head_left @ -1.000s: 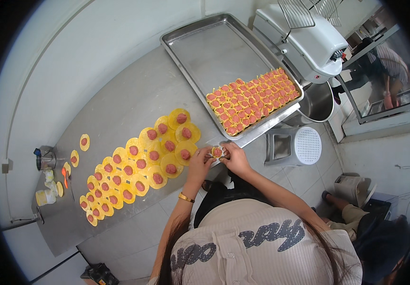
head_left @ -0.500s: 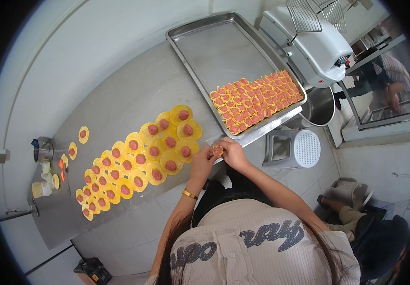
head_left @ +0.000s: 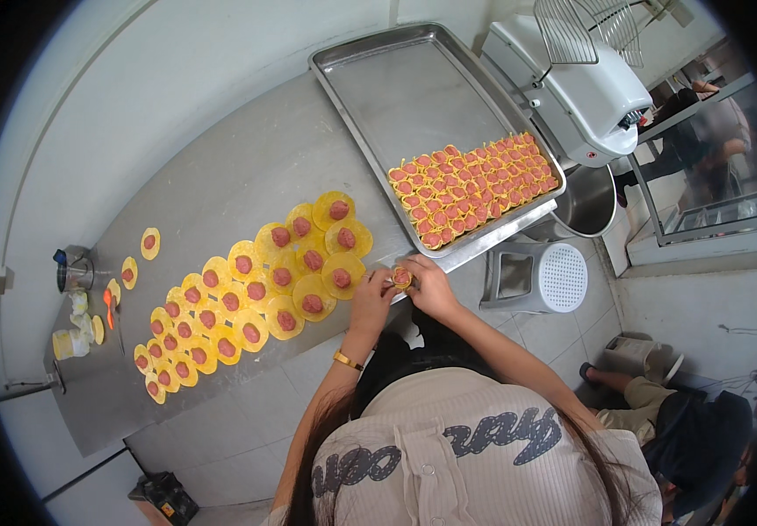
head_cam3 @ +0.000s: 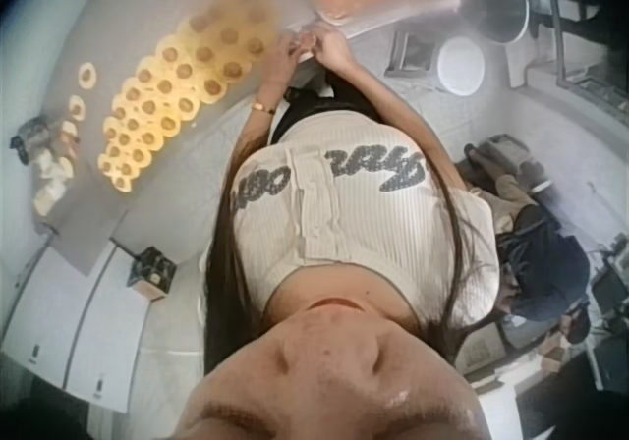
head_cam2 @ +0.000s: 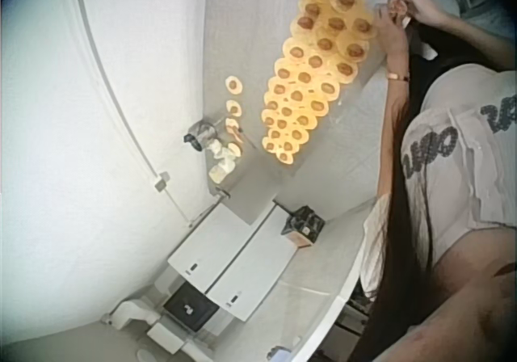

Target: The person folds small yellow dough wrappers around pink filling balls and places the finished dumplings onto a metal tray. Another person adds filling to wrappers in the background. The camera wearer continues folding and arranging the dumplings in rows on the tray.

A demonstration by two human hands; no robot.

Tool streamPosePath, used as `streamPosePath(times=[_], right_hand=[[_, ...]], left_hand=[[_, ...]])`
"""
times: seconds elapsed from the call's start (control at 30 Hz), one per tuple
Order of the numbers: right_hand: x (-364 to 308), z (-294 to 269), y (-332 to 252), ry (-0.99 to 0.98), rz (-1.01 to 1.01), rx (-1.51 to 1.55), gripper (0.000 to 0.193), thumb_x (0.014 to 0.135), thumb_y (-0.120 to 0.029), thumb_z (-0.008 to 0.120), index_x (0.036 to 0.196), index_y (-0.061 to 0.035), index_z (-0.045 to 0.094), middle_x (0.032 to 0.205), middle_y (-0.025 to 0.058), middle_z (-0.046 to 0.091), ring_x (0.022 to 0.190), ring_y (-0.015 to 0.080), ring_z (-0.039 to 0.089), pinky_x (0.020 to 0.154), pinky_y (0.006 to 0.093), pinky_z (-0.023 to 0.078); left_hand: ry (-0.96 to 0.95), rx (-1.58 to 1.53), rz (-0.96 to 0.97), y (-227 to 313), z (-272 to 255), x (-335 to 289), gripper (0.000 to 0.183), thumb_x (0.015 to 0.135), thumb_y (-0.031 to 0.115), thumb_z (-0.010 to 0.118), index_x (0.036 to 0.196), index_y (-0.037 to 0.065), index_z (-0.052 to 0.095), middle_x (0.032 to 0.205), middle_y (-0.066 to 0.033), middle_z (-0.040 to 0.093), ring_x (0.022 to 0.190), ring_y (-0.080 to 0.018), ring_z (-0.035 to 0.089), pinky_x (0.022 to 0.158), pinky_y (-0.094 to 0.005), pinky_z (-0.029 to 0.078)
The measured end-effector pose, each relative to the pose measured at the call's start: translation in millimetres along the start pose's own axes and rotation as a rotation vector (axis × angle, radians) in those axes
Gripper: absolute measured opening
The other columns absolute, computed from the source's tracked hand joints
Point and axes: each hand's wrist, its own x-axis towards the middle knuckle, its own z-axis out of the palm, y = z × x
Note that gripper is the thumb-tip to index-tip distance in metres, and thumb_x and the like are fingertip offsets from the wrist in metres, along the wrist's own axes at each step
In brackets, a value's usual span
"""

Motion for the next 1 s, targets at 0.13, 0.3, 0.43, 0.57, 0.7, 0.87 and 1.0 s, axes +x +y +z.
streamPosePath(times=[0.13, 0.3, 0.43, 0.57, 0.7, 0.87, 1.0], right_hand=[[-3, -4, -8, -0.073, 0.138, 0.022, 0.046, 0.065, 0.006, 0.064, 0.110, -0.0046, 0.062, 0.102, 0.0150, 0.058, 0.098, 0.0353, 0.057, 0.083, 0.0421, 0.048], [9, -8, -12, -0.141, 0.023, -0.066, 0.042, 0.064, 0.005, 0.067, 0.105, -0.0053, 0.063, 0.101, 0.0130, 0.058, 0.096, 0.0338, 0.059, 0.082, 0.0395, 0.049], [15, -20, -22, -0.203, 0.101, 0.133, 0.042, 0.067, 0.005, 0.068, 0.108, -0.0048, 0.063, 0.106, 0.0132, 0.060, 0.095, 0.0328, 0.061, 0.080, 0.0368, 0.051], [21, -28, -42, -0.190, -0.080, 0.037, 0.040, 0.068, 0.004, 0.067, 0.106, -0.0041, 0.063, 0.107, 0.0142, 0.059, 0.095, 0.0338, 0.061, 0.081, 0.0375, 0.051], [22, -29, -58, -0.191, -0.176, -0.064, 0.036, 0.068, 0.003, 0.064, 0.103, -0.0048, 0.062, 0.105, 0.0129, 0.059, 0.095, 0.0345, 0.059, 0.079, 0.0402, 0.050], [21, -28, -64, -0.236, -0.173, -0.145, 0.035, 0.070, -0.001, 0.063, 0.104, -0.0049, 0.061, 0.107, 0.0125, 0.058, 0.095, 0.0346, 0.058, 0.079, 0.0415, 0.050], [18, -30, -66, -0.144, -0.177, -0.150, 0.034, 0.070, -0.001, 0.063, 0.103, -0.0041, 0.061, 0.107, 0.0123, 0.058, 0.094, 0.0345, 0.058, 0.079, 0.0419, 0.050]], left_hand=[[-0.004, -0.010, 0.006, -5, -3, 0, 0.033, 0.075, 0.000, 0.071, 0.106, 0.002, 0.060, 0.092, -0.0137, 0.064, 0.084, -0.0227, 0.066, 0.071, -0.0320, 0.055], [-0.079, -0.324, -0.221, -1, -9, 0, 0.023, 0.089, 0.007, 0.060, 0.112, 0.003, 0.058, 0.108, -0.0121, 0.063, 0.095, -0.0218, 0.065, 0.078, -0.0318, 0.055], [-0.104, -1.114, -0.672, 9, -13, -1, 0.022, 0.098, 0.017, 0.050, 0.114, 0.002, 0.054, 0.114, -0.0105, 0.061, 0.102, -0.0223, 0.063, 0.085, -0.0352, 0.053], [-0.041, -1.445, -0.800, 17, -9, 0, 0.025, 0.100, 0.022, 0.047, 0.115, 0.003, 0.053, 0.113, -0.0099, 0.059, 0.105, -0.0213, 0.061, 0.088, -0.0348, 0.052], [0.007, -1.625, -0.741, 11, -2, -3, 0.021, 0.097, 0.017, 0.049, 0.112, 0.003, 0.054, 0.107, -0.0078, 0.062, 0.097, -0.0183, 0.062, 0.084, -0.0311, 0.053], [-0.001, -1.792, -0.692, -4, 11, -6, 0.022, 0.096, 0.015, 0.045, 0.111, 0.003, 0.055, 0.106, -0.0074, 0.062, 0.095, -0.0182, 0.062, 0.082, -0.0302, 0.052], [-0.096, -1.933, -0.586, -7, 17, -4, 0.024, 0.098, 0.016, 0.040, 0.114, 0.003, 0.053, 0.105, -0.0072, 0.062, 0.094, -0.0188, 0.062, 0.082, -0.0314, 0.051]])
